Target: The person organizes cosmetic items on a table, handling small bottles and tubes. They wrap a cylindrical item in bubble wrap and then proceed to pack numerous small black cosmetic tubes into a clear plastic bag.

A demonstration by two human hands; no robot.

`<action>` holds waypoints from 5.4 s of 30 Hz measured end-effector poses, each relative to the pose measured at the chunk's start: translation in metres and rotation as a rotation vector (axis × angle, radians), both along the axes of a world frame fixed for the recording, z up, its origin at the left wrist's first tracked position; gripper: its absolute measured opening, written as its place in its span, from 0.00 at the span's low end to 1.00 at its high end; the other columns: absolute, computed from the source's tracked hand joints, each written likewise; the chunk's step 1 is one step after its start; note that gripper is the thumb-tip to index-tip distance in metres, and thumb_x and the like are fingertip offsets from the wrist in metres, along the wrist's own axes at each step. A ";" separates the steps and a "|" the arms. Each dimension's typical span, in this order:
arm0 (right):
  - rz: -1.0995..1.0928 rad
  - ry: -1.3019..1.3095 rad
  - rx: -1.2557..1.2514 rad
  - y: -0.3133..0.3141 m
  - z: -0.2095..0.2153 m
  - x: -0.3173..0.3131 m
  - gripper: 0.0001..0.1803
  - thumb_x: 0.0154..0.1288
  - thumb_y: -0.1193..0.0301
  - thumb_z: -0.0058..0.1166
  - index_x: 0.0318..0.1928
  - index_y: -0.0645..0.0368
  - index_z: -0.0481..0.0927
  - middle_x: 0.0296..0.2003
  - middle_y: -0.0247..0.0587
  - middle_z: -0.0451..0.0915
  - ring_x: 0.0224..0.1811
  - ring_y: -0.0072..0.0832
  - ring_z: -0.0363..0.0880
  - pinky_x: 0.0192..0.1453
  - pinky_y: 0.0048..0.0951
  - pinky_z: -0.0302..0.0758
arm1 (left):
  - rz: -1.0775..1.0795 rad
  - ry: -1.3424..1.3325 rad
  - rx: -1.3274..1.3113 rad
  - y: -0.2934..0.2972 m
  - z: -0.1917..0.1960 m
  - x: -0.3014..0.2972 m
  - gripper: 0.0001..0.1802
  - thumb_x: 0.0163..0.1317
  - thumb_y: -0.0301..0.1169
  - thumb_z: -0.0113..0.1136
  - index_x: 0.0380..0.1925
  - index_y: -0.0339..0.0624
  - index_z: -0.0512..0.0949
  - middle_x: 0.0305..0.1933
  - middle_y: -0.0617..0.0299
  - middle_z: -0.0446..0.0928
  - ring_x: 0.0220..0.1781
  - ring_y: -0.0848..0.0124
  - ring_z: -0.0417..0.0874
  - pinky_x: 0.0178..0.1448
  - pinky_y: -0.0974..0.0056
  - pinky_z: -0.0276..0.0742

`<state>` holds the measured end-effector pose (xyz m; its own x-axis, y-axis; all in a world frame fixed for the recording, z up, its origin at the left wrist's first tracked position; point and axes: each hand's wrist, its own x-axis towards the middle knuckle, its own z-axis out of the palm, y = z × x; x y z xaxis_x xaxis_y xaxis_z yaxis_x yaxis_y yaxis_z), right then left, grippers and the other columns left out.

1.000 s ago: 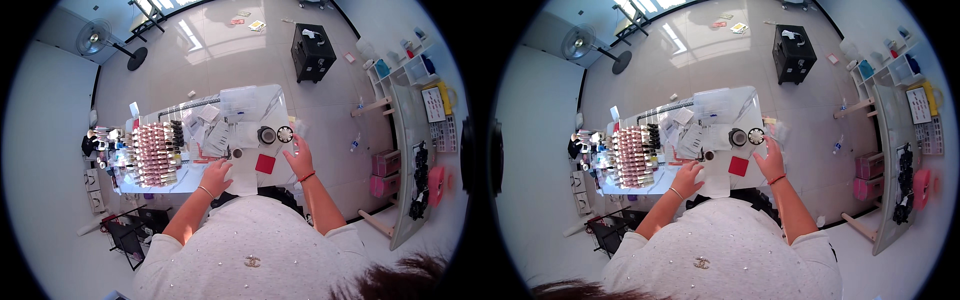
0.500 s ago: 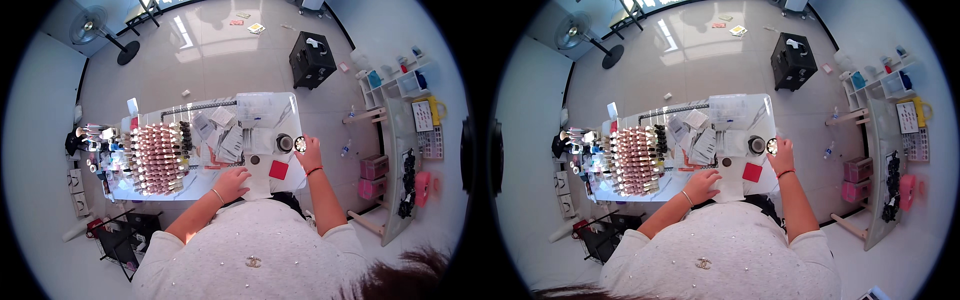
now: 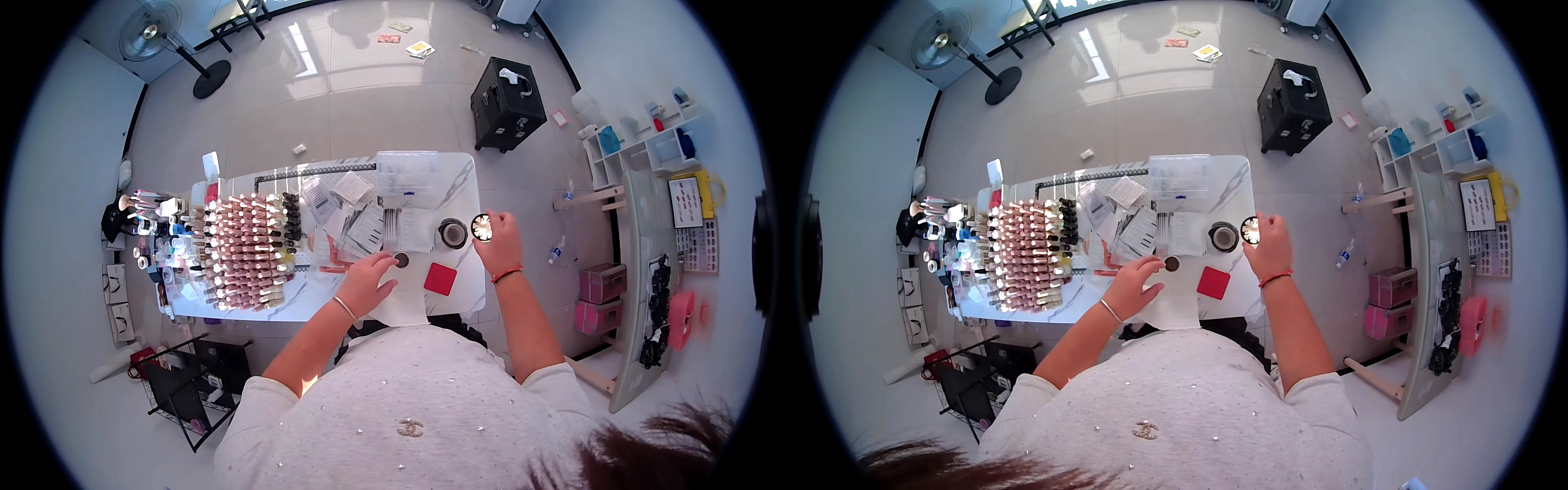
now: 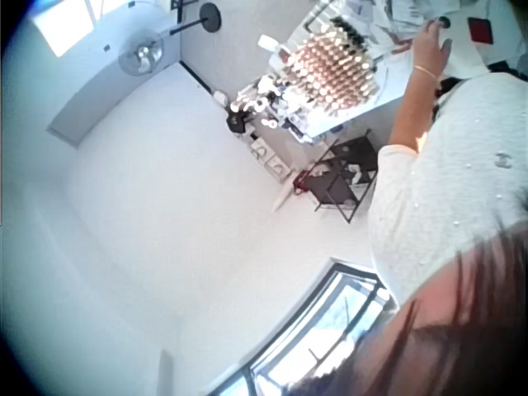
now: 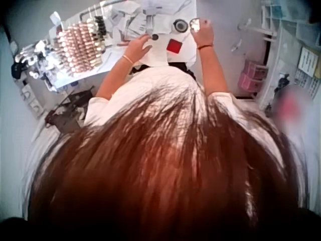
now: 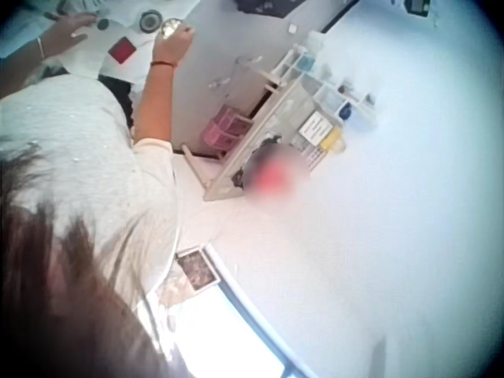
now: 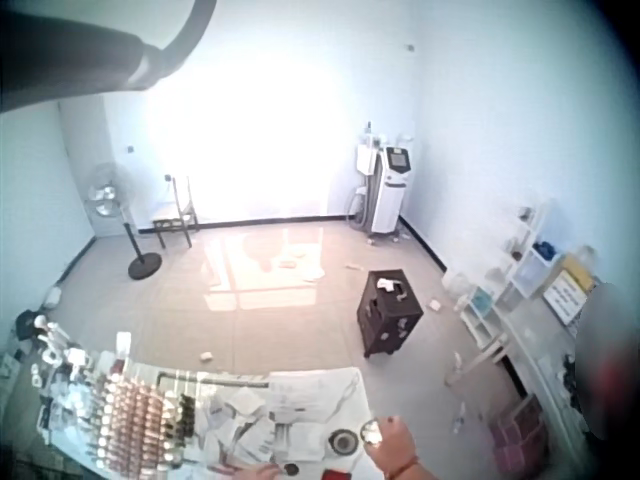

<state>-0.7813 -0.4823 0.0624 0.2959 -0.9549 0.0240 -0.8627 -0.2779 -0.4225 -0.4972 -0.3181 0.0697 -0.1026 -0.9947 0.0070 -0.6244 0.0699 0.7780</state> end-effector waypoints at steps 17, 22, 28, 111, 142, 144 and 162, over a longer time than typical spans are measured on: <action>0.244 -0.314 0.197 0.030 -0.007 -0.148 0.39 0.42 0.67 0.76 0.59 0.58 0.77 0.51 0.48 0.74 0.52 0.45 0.78 0.55 0.38 0.78 | 0.191 -0.497 0.101 -0.102 -0.060 -0.140 0.16 0.51 0.33 0.74 0.41 0.49 0.83 0.63 0.48 0.73 0.62 0.48 0.75 0.60 0.49 0.77; 0.308 -0.334 0.210 0.031 -0.010 -0.153 0.38 0.44 0.67 0.76 0.59 0.57 0.77 0.51 0.47 0.74 0.52 0.45 0.78 0.55 0.38 0.78 | 0.263 -0.260 -0.010 -0.096 -0.072 -0.125 0.12 0.50 0.31 0.74 0.35 0.42 0.84 0.60 0.46 0.75 0.61 0.48 0.76 0.59 0.49 0.76; 0.447 -0.328 0.149 0.013 -0.005 -0.117 0.38 0.46 0.66 0.75 0.61 0.57 0.75 0.53 0.47 0.73 0.52 0.44 0.78 0.55 0.39 0.78 | 0.327 -0.295 -0.331 -0.055 -0.003 -0.124 0.10 0.54 0.29 0.72 0.35 0.38 0.83 0.58 0.48 0.74 0.52 0.55 0.80 0.57 0.56 0.76; -0.110 -1.325 0.644 0.049 0.153 -0.193 0.09 0.61 0.80 0.66 0.37 0.61 0.78 0.31 0.33 0.83 0.32 0.19 0.81 0.38 0.21 0.77 | -0.198 -0.102 -0.392 -0.025 0.177 -0.116 0.43 0.36 0.39 0.82 0.57 0.44 0.77 0.60 0.53 0.73 0.62 0.53 0.76 0.76 0.40 0.62; 0.363 -1.016 0.737 0.071 0.163 -0.133 0.12 0.62 0.70 0.70 0.28 0.60 0.80 0.21 0.22 0.72 0.24 0.09 0.64 0.26 0.19 0.59 | -0.509 -0.167 -0.329 -0.031 0.202 -0.160 0.40 0.34 0.38 0.81 0.54 0.48 0.80 0.61 0.52 0.72 0.61 0.51 0.77 0.66 0.52 0.76; 0.384 -1.023 0.730 0.071 0.158 -0.134 0.11 0.61 0.70 0.71 0.28 0.61 0.80 0.21 0.22 0.72 0.24 0.09 0.63 0.26 0.19 0.59 | -0.506 -0.132 -0.354 -0.031 0.199 -0.160 0.40 0.33 0.38 0.81 0.53 0.48 0.80 0.61 0.52 0.72 0.59 0.51 0.78 0.67 0.51 0.75; 0.325 -1.002 0.722 0.072 0.182 -0.131 0.18 0.59 0.65 0.73 0.23 0.60 0.77 0.19 0.20 0.66 0.24 0.11 0.59 0.26 0.22 0.56 | -0.485 -0.124 -0.469 -0.034 0.205 -0.155 0.37 0.26 0.40 0.84 0.45 0.52 0.81 0.62 0.57 0.74 0.63 0.57 0.78 0.80 0.35 0.49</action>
<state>-0.9124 -0.4102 0.2442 0.6708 -0.7316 -0.1212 -0.0167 0.1485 -0.9888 -0.6520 -0.3521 0.2745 -0.5638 -0.7305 0.3853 -0.5200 0.6764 0.5216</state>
